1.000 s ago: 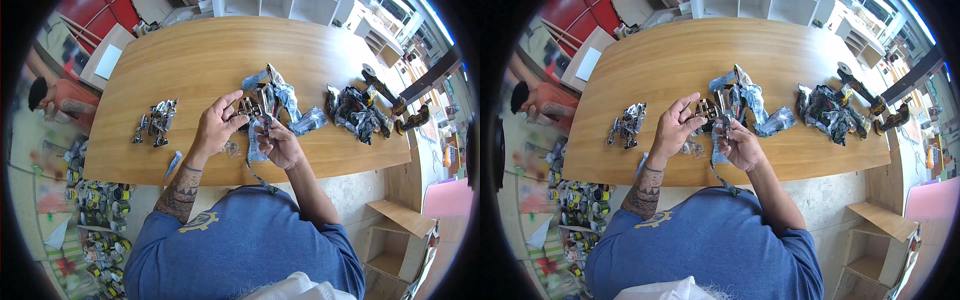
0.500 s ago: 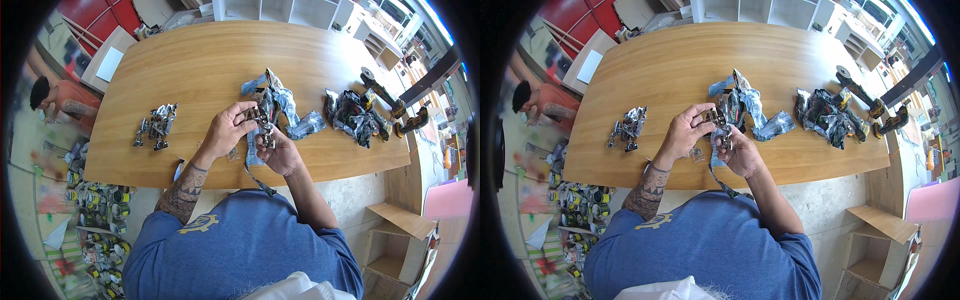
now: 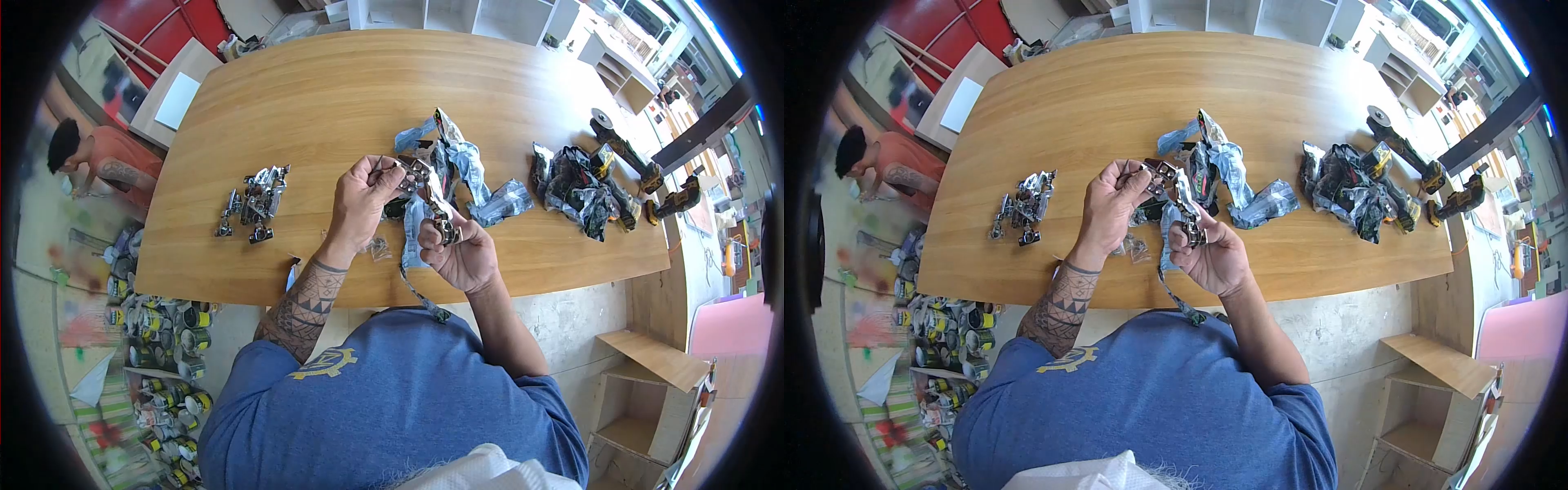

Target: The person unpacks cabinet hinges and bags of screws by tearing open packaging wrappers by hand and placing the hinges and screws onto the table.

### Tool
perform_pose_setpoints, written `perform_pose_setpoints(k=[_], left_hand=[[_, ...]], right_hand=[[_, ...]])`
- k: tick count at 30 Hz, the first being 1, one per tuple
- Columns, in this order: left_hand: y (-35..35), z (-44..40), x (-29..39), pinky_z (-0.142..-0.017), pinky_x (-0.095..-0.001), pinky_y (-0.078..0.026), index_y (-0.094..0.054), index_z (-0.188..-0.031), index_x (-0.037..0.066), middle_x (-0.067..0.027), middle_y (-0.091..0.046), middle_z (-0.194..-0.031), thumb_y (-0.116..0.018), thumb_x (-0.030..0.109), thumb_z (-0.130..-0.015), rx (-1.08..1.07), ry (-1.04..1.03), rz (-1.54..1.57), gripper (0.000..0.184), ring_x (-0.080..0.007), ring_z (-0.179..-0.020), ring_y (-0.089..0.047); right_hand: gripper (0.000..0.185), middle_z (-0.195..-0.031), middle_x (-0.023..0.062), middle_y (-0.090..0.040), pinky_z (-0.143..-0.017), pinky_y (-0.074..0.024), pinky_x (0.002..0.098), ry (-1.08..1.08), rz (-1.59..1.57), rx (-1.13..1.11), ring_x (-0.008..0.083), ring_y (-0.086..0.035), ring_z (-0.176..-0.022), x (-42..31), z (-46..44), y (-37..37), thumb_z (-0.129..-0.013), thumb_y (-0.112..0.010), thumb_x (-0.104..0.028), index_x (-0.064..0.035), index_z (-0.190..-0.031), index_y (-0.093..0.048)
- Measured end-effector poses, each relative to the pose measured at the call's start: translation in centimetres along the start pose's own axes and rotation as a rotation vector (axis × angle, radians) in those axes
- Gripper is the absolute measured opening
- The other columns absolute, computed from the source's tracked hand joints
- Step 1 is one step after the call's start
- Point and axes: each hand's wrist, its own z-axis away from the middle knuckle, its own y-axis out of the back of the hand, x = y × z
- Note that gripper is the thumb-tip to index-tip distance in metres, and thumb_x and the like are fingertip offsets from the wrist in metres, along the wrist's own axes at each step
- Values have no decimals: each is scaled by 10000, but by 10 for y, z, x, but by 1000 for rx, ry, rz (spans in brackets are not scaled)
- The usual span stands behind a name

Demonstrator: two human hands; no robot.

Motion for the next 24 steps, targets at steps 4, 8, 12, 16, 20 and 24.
perform_pose_setpoints(k=[4,8,12,16,20,24], left_hand=[[-4,0,-1,-881,-275,-588,-664,-1158,15,-19,-707,-1031,-733,131,-1044,-45,-66,-93,177,-94,-943,-682],[-6,4,1,-805,-236,-560,-671,-1143,-1,4,-695,-974,-738,156,-1047,-142,-15,-154,195,-54,-883,-647],[-1,3,2,-849,-250,-581,-659,-1177,6,-7,-714,-1007,-717,179,-1062,-191,-10,-259,216,-72,-904,-677],[-5,4,8,-804,-247,-577,-655,-1168,12,-2,-714,-1001,-722,188,-1059,-202,31,-263,218,-65,-891,-670],[-4,3,15,-786,-239,-575,-643,-1162,22,-7,-721,-1009,-737,179,-1049,-242,54,-311,215,-61,-887,-666],[-6,3,14,-781,-241,-577,-632,-1169,23,-16,-724,-1010,-758,153,-1031,-232,35,-287,227,-59,-880,-664]], right_hand=[[511,-956,100,-545,-702,-446,286,13,-65,149,154,-504,-833,5,5,-18,-1036,-571,-309,-144,-1513,-490],[488,-925,83,-527,-586,-371,239,-39,-80,28,126,-445,-739,6,2,-9,-1049,-550,-315,-112,-1491,-503],[494,-899,67,-505,-529,-333,227,-41,-103,36,119,-414,-695,5,3,-11,-1052,-539,-314,-87,-1489,-498],[494,-895,68,-501,-526,-336,228,-45,-83,32,119,-414,-692,4,3,-11,-1049,-534,-314,-66,-1475,-499],[544,-878,61,-473,-532,-349,228,-74,-116,-15,123,-419,-706,4,3,-9,-1040,-549,-331,-34,-1488,-465],[507,-880,61,-481,-519,-343,227,-69,-130,-35,124,-428,-696,3,2,-14,-1031,-547,-335,-50,-1447,-499]])
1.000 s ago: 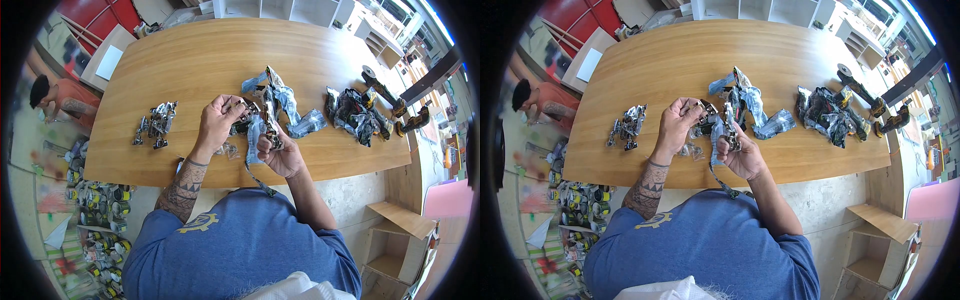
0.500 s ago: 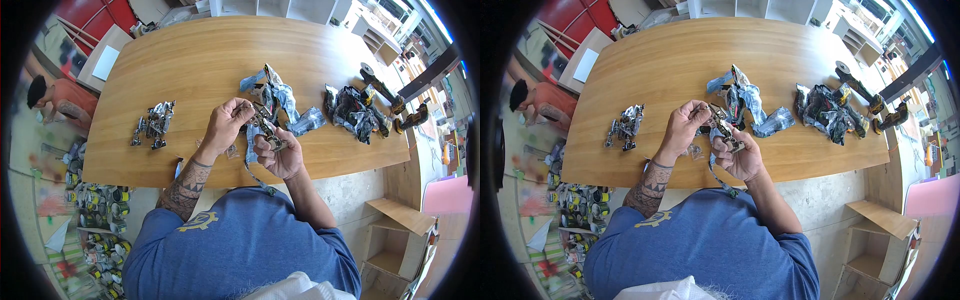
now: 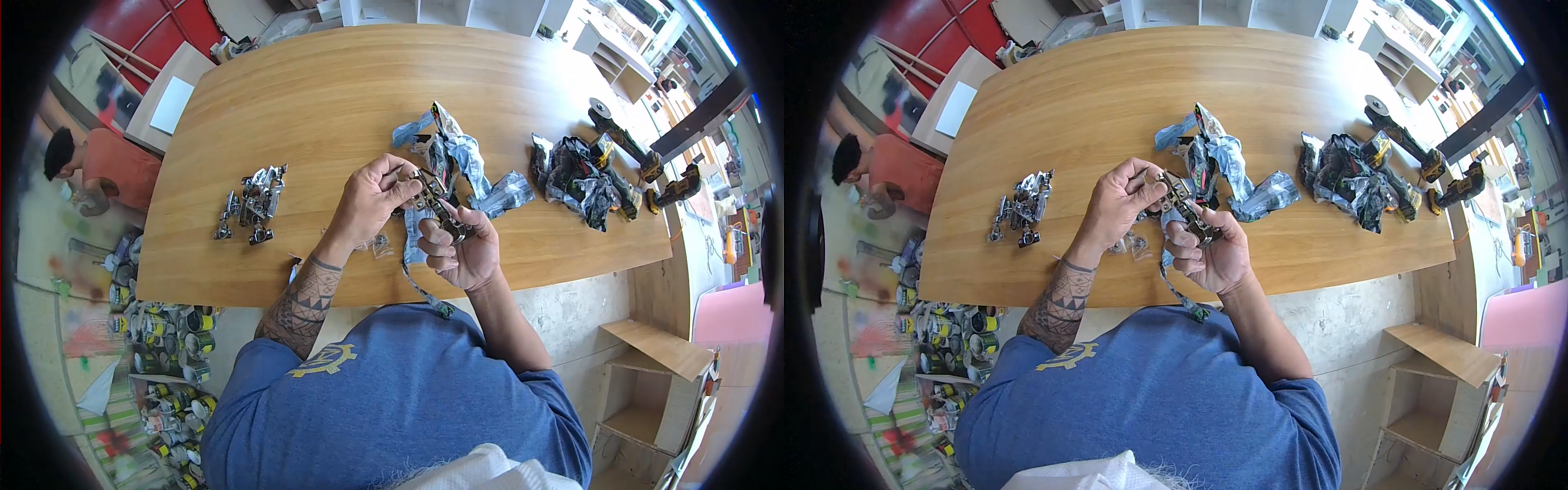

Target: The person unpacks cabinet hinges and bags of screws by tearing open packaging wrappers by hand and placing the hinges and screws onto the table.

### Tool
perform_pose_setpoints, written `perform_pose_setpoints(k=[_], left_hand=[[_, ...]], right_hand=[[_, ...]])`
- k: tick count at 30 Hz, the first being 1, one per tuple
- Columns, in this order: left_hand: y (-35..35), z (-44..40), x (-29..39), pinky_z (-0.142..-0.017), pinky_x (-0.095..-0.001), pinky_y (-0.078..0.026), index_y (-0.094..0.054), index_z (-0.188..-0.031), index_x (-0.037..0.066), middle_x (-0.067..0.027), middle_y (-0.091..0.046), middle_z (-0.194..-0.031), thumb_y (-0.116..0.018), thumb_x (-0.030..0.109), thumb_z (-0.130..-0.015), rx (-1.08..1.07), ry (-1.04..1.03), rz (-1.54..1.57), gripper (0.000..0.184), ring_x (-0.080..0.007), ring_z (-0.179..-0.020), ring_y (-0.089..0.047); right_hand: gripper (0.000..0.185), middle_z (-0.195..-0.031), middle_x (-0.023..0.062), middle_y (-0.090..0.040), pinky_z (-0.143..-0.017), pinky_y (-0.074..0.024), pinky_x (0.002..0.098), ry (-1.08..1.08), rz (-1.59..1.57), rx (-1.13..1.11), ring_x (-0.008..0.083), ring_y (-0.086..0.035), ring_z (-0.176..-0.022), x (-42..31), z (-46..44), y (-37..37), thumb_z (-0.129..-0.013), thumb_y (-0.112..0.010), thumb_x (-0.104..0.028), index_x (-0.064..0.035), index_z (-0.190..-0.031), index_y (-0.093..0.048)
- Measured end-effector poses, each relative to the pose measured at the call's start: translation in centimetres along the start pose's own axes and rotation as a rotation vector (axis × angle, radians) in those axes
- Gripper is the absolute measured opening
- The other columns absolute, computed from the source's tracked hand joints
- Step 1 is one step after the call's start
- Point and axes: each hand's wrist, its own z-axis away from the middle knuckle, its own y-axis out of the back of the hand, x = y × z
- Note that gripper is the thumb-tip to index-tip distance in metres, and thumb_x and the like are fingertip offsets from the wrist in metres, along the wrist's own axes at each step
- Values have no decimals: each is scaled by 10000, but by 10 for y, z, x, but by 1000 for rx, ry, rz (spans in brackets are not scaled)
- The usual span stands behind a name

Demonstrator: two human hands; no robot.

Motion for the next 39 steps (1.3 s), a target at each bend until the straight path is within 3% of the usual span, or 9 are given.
perform_pose_setpoints(k=[6,11,17,25,28,30,32,35,39], left_hand=[[-5,2,8,-767,-241,-598,-605,-1185,-19,-30,-712,-1017,-774,94,-1007,-2,-24,-28,270,-62,-906,-667],[-7,2,13,-844,-264,-605,-608,-1261,-53,-82,-723,-1096,-800,64,-973,32,-20,-52,365,-100,-979,-691],[-7,2,21,-806,-245,-577,-619,-1307,-29,-51,-741,-1043,-812,88,-971,31,-17,-150,405,-69,-904,-676],[3,3,19,-818,-259,-597,-673,-1258,-42,-55,-745,-1023,-713,35,-1001,-8,28,41,271,-82,-911,-693],[13,6,15,-811,-258,-609,-685,-1230,-61,-72,-749,-1010,-678,22,-1003,1,30,62,242,-88,-905,-706],[15,8,15,-799,-255,-612,-692,-1221,-66,-73,-750,-1004,-675,21,-999,-2,34,44,239,-89,-891,-711],[13,10,20,-783,-258,-617,-692,-1195,-67,-70,-747,-996,-673,19,-987,57,108,-95,226,-96,-864,-715],[13,9,14,-787,-272,-623,-690,-1176,-64,-76,-744,-1011,-660,21,-989,41,158,-47,208,-108,-857,-718],[8,8,5,-794,-274,-625,-680,-1166,-64,-89,-744,-1025,-649,41,-1011,32,165,116,190,-116,-857,-721]], right_hand=[[477,-865,53,-472,-510,-343,226,-6,-47,12,117,-425,-688,0,2,-1,-1027,-550,-334,-34,-1395,-515],[465,-865,53,-472,-511,-345,228,12,-60,-2,120,-426,-691,1,1,9,-1026,-552,-335,-34,-1378,-518],[487,-870,56,-475,-515,-364,236,10,-98,-13,128,-430,-690,1,-1,6,-1021,-556,-339,-35,-1399,-509],[498,-884,58,-490,-517,-389,256,9,-68,-2,133,-454,-694,1,-3,12,-1002,-554,-306,-48,-1425,-502],[510,-878,42,-514,-548,-399,262,91,60,18,130,-454,-690,1,-5,9,-984,-550,-268,-76,-1453,-495],[527,-864,24,-532,-589,-405,264,291,376,236,126,-456,-681,5,-6,6,-974,-537,-242,-105,-1481,-487],[542,-868,5,-552,-631,-424,267,342,461,279,111,-476,-684,7,-8,3,-972,-569,-193,-94,-1498,-481],[535,-938,-8,-602,-640,-457,247,353,884,386,75,-546,-739,7,-11,5,-959,-683,-111,-45,-1465,-523],[429,-900,-38,-600,-621,-451,238,354,1094,415,65,-552,-729,18,-15,4,-1001,-744,-240,-54,-1359,-598]])
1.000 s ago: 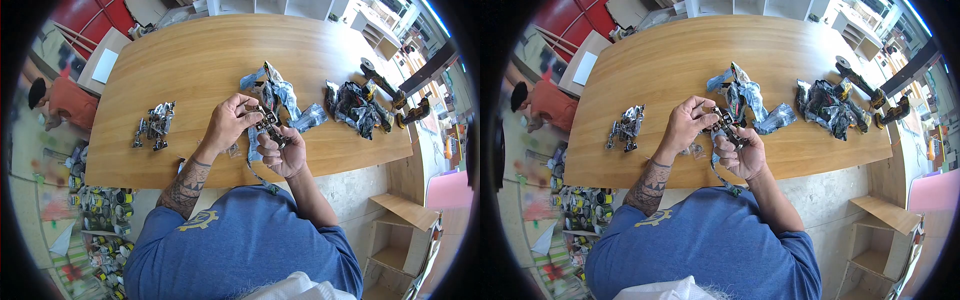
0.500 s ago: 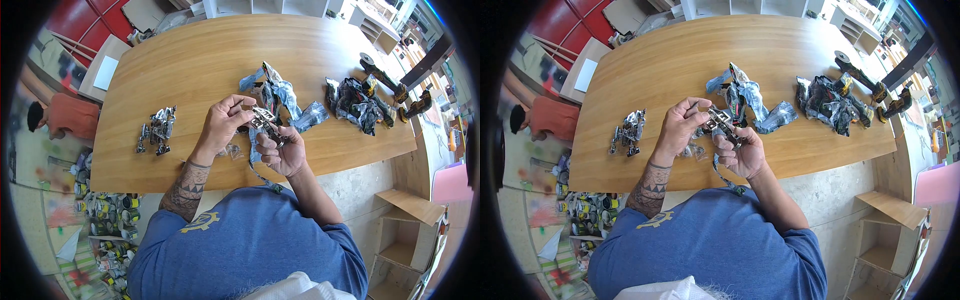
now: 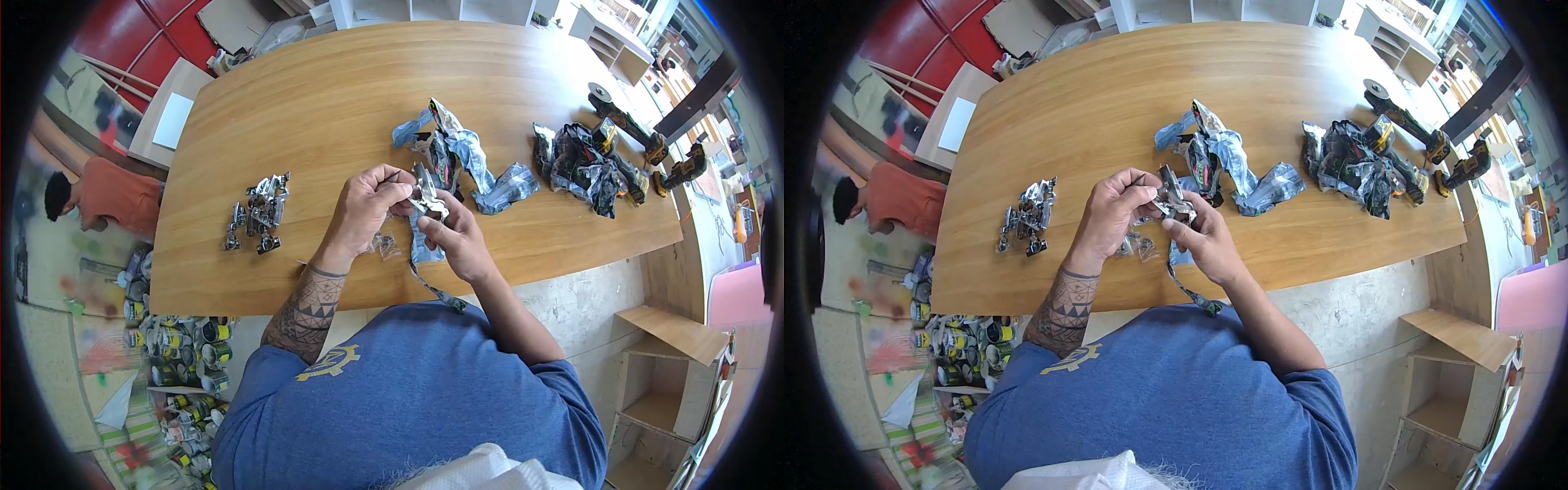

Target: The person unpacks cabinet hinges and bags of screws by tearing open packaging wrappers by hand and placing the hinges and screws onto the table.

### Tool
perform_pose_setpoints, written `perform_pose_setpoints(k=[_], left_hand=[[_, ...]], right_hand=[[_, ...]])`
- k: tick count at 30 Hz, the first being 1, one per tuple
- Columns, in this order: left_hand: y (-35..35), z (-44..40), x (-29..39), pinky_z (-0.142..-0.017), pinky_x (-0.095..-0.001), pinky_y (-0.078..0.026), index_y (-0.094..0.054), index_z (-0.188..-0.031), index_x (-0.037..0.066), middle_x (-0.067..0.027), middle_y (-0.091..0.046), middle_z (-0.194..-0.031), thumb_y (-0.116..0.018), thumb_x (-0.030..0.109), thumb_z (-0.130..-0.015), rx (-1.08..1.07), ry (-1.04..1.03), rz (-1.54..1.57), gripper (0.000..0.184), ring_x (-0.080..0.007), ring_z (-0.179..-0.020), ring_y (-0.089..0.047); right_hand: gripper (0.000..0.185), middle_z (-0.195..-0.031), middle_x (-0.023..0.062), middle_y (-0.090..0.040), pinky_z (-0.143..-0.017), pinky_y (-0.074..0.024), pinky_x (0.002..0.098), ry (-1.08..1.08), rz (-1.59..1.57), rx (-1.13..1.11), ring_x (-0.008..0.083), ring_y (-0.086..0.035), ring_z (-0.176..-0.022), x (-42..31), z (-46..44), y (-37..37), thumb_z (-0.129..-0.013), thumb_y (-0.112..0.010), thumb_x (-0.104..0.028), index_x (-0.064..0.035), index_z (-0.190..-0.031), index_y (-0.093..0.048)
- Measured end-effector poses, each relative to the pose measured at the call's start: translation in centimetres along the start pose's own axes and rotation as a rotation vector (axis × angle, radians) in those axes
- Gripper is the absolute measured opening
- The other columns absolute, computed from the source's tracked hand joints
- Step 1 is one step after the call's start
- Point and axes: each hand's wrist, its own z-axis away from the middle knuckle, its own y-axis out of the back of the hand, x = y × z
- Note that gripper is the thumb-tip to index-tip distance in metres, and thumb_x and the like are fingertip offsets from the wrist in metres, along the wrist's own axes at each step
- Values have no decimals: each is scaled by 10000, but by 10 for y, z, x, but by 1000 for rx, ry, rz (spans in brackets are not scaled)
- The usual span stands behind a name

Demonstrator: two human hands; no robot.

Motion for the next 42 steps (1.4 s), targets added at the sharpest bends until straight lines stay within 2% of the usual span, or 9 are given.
perform_pose_setpoints(k=[4,6,8,11,15,19,21,33,42], left_hand=[[-20,6,6,-783,-262,-616,-671,-1164,-57,-94,-740,-1030,-665,100,-1048,27,-27,92,195,-105,-843,-709],[-21,6,7,-788,-258,-611,-669,-1157,-54,-86,-738,-1023,-676,131,-1060,32,-34,87,209,-99,-844,-702],[-13,3,8,-802,-261,-614,-669,-1147,-47,-63,-738,-997,-712,205,-1061,35,21,-263,269,-94,-835,-694],[-2,-4,-4,-766,-251,-604,-667,-1130,-50,-39,-741,-945,-732,250,-1055,7,32,-242,316,-85,-811,-687],[6,-10,-9,-705,-238,-581,-673,-1116,-39,-28,-740,-909,-743,247,-1046,18,-130,-83,303,-80,-781,-680],[21,-10,16,-735,-240,-581,-717,-1064,5,1,-717,-930,-779,226,-1009,-37,-155,-349,235,-68,-818,-679],[23,-13,19,-698,-240,-566,-733,-1008,1,10,-694,-910,-803,213,-984,-141,-379,-726,225,-66,-805,-672],[7,-22,31,-617,-239,-457,-770,-972,13,31,-612,-851,-838,202,-948,-200,-379,-717,203,-40,-735,-586],[4,-25,37,-665,-228,-485,-771,-970,16,29,-627,-866,-844,200,-941,-233,-224,-667,201,-38,-792,-615]], right_hand=[[208,-808,-52,-534,-637,-421,260,-158,-390,-68,61,-493,-698,5,-4,11,-1045,-685,-242,-109,-1185,-608],[181,-795,-49,-524,-645,-420,269,-200,-513,-60,69,-486,-696,3,-2,11,-1062,-657,-247,-114,-1173,-604],[170,-779,-37,-524,-651,-418,292,-265,-653,-60,92,-484,-695,3,-1,12,-1104,-577,-281,-120,-1150,-601],[215,-794,-22,-555,-667,-451,303,-320,-762,-205,115,-523,-709,11,0,15,-1115,-549,-308,-113,-1184,-607],[341,-815,0,-543,-696,-459,307,-347,-773,-186,150,-526,-747,11,1,15,-1110,-525,-348,-50,-1236,-632],[318,-858,27,-598,-744,-523,347,-395,-737,-167,174,-585,-786,8,4,19,-1124,-506,-325,-72,-1292,-600],[301,-872,30,-622,-763,-553,354,-391,-781,-225,172,-616,-789,9,4,21,-1137,-485,-306,-96,-1327,-588],[294,-929,41,-601,-683,-556,342,-379,-644,-227,181,-613,-789,3,6,28,-1115,-528,-322,-112,-1320,-551],[267,-937,63,-639,-703,-597,367,-364,-672,-243,195,-647,-787,1,4,30,-1131,-502,-263,-62,-1285,-584]])
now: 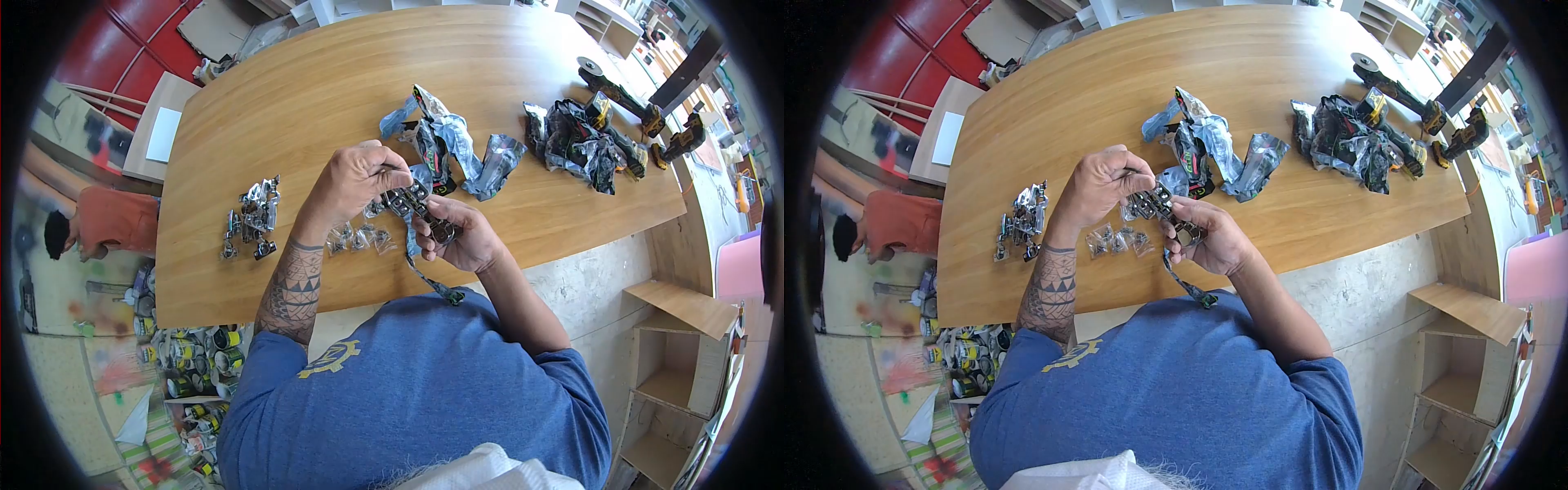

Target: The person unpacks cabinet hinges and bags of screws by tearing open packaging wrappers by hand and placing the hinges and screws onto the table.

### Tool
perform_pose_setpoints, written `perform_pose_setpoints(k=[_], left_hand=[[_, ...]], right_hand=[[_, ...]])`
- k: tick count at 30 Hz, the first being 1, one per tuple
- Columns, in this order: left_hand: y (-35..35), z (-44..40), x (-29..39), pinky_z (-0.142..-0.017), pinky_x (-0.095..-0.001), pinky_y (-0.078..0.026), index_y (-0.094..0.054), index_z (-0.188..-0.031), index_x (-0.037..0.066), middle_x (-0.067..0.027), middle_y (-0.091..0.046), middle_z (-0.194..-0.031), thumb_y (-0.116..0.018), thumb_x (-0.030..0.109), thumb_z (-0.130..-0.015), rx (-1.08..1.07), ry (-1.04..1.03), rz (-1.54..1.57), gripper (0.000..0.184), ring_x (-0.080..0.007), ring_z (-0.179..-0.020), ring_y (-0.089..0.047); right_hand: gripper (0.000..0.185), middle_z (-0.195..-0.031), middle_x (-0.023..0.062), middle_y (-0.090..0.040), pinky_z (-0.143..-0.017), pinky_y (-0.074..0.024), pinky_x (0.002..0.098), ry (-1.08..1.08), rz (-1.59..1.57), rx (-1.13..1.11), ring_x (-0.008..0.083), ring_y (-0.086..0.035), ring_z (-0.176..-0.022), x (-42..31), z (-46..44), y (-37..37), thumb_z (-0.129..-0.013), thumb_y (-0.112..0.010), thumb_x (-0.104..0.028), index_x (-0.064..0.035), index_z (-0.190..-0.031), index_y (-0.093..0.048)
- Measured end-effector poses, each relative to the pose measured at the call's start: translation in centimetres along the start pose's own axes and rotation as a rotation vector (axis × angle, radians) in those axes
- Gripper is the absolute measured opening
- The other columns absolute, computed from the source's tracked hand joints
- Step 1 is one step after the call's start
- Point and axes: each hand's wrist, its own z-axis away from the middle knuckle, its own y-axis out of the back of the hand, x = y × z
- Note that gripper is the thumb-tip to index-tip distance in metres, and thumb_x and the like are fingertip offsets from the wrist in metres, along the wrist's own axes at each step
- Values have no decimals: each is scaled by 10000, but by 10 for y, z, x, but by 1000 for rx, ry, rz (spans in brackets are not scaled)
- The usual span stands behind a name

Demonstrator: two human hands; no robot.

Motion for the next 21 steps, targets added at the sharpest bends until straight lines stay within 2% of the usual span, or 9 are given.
perform_pose_setpoints(k=[4,7,9,10,12,13,15,16,21], left_hand=[[-6,-3,-15,-674,-225,-503,-769,-971,11,27,-641,-871,-845,181,-941,11,-62,-2,189,-44,-802,-635],[-11,-1,-14,-683,-252,-497,-771,-943,14,19,-632,-843,-857,232,-935,28,-25,81,235,-71,-801,-621],[-15,-1,-15,-711,-231,-520,-754,-1040,-16,6,-680,-882,-872,244,-924,42,-30,224,308,-67,-838,-652],[-16,0,-12,-711,-231,-520,-754,-1040,-16,6,-680,-882,-872,244,-924,43,-31,223,308,-67,-838,-652],[-18,1,0,-809,-217,-567,-714,-1098,-34,-38,-735,-1026,-885,222,-914,151,96,231,359,-76,-930,-693],[-17,1,-8,-809,-217,-567,-714,-1098,-34,-38,-735,-1026,-885,222,-914,151,93,230,359,-76,-930,-693],[-16,3,-27,-848,-228,-562,-704,-1127,-19,-39,-730,-1036,-901,245,-900,41,212,472,400,-80,-955,-690],[-16,5,-30,-879,-237,-553,-700,-1125,-6,-31,-720,-1039,-893,240,-910,19,203,522,380,-78,-978,-680],[-22,11,-40,-856,-241,-558,-679,-1118,-14,-32,-726,-1013,-885,236,-921,18,232,550,379,-85,-963,-685]], right_hand=[[272,-936,66,-640,-709,-625,388,5,-28,-23,200,-661,-771,0,-2,1,-1132,-491,-246,-59,-1305,-585],[276,-943,73,-647,-720,-639,401,21,-24,-36,209,-676,-777,2,-3,0,-1134,-480,-238,-47,-1307,-581],[280,-952,79,-653,-728,-645,407,35,-19,-45,216,-685,-787,3,-3,0,-1136,-475,-235,-37,-1306,-579],[287,-966,86,-660,-739,-646,406,39,2,-36,226,-695,-798,3,-3,0,-1137,-475,-234,-23,-1303,-575],[293,-980,92,-668,-749,-647,405,46,24,-29,236,-706,-809,2,-3,-1,-1138,-475,-233,-10,-1301,-572],[311,-997,104,-675,-780,-644,405,53,48,-46,241,-713,-847,1,-2,-3,-1138,-479,-232,4,-1320,-567],[329,-1014,115,-682,-811,-642,406,61,72,-62,247,-720,-885,1,-1,-2,-1138,-483,-231,17,-1340,-562],[354,-1043,126,-689,-842,-636,410,56,147,-58,247,-720,-927,2,-1,1,-1136,-494,-233,22,-1373,-553],[424,-1143,153,-702,-906,-618,424,20,374,-34,244,-711,-1030,-3,5,-2,-1129,-520,-244,35,-1449,-535]])
